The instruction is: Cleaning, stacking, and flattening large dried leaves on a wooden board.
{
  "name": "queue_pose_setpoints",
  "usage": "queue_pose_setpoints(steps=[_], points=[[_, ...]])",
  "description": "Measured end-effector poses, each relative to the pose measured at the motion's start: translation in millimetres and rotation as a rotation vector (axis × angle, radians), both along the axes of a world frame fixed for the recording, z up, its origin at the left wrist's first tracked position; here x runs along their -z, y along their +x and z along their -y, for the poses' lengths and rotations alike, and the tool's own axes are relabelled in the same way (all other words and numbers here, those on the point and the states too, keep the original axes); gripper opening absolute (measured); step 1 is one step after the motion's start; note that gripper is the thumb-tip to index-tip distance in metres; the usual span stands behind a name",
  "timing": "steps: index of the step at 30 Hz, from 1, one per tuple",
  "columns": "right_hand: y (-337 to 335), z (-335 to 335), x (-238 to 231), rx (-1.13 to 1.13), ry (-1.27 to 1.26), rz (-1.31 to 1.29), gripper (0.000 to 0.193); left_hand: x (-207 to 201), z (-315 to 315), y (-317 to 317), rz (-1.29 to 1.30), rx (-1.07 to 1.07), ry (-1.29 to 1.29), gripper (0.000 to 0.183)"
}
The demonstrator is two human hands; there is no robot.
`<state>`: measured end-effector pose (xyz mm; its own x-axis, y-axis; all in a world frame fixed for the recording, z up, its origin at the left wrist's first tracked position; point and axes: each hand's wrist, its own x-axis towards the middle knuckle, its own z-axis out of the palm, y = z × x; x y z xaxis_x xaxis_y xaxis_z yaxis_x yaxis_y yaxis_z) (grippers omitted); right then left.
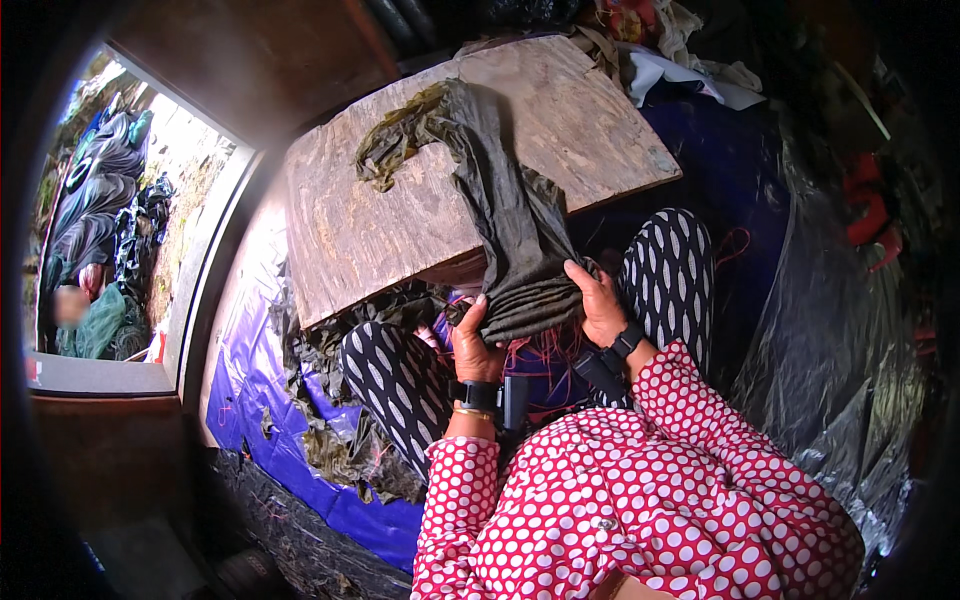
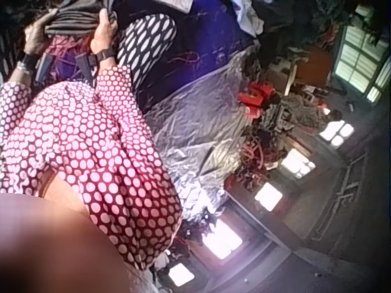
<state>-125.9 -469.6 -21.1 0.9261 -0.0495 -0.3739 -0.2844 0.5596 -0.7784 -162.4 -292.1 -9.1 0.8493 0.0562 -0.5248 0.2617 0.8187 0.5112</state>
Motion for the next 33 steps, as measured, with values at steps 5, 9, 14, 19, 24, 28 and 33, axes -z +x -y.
queue_pose_setpoints(steps=[5, 9, 14, 19, 24, 28, 33], points=[[3, 3, 4, -0.009, -0.013, 0.001, 0.017, 6, -5, 3, -0.031, 0.162, -0.048, 0.019], [5, 7, -5, 0.009, 0.045, -0.035, 0.014, -4, 0, 3, -0.092, 0.244, -0.077, 0.021], [3, 3, -4, 0.013, 0.069, -0.011, 0.014, 0, 2, 0, -0.006, 0.006, 0.069, 0.011], [3, 7, -12, -0.009, 0.004, -0.005, 0.015, 1, 1, 2, -0.04, 0.097, 0.021, 0.016], [3, 6, -22, -0.053, -0.032, 0.013, 0.016, 3, -2, 5, -0.137, 0.444, -0.03, 0.025], [4, 7, -11, -0.06, -0.067, 0.033, 0.015, 16, 1, 5, -0.158, 0.196, 0.02, 0.016], [3, 7, -5, 0.001, -0.119, 0.042, 0.015, 0, 6, 2, 0.009, 0.042, 0.074, 0.009]])
